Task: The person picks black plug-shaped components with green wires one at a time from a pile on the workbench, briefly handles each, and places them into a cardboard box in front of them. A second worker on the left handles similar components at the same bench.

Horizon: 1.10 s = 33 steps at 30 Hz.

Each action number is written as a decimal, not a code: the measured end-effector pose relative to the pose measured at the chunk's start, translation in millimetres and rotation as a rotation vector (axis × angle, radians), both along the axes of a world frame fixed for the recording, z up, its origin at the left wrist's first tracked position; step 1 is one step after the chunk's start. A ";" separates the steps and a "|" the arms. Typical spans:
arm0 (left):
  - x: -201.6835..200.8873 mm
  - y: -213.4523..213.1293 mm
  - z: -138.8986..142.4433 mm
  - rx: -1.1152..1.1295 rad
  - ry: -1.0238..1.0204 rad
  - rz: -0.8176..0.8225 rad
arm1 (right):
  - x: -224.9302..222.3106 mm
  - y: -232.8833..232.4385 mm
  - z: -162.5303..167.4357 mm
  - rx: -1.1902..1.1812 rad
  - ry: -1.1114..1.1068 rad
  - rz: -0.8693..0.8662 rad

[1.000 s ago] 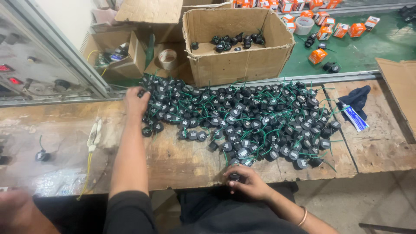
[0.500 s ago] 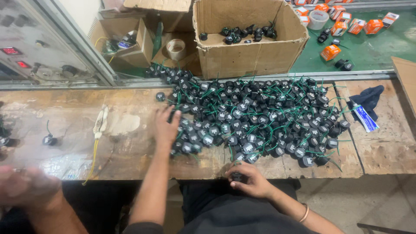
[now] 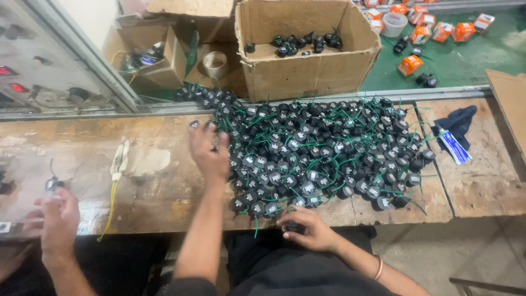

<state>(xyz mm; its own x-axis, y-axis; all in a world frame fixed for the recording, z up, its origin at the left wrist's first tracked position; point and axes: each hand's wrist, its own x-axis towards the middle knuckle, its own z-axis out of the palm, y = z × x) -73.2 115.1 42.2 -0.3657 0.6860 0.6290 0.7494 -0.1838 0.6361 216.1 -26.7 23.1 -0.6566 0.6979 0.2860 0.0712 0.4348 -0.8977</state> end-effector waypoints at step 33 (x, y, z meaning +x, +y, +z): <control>-71.2 140.2 71.4 -0.264 0.270 -0.186 | 0.8 4.2 -3.1 0.036 0.019 -0.022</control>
<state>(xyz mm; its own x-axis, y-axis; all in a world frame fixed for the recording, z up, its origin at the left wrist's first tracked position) -144.4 255.2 113.5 -0.0667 0.8751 0.4794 0.8653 -0.1885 0.4645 216.9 -22.5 20.0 -0.6352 0.7012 0.3237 0.0638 0.4654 -0.8828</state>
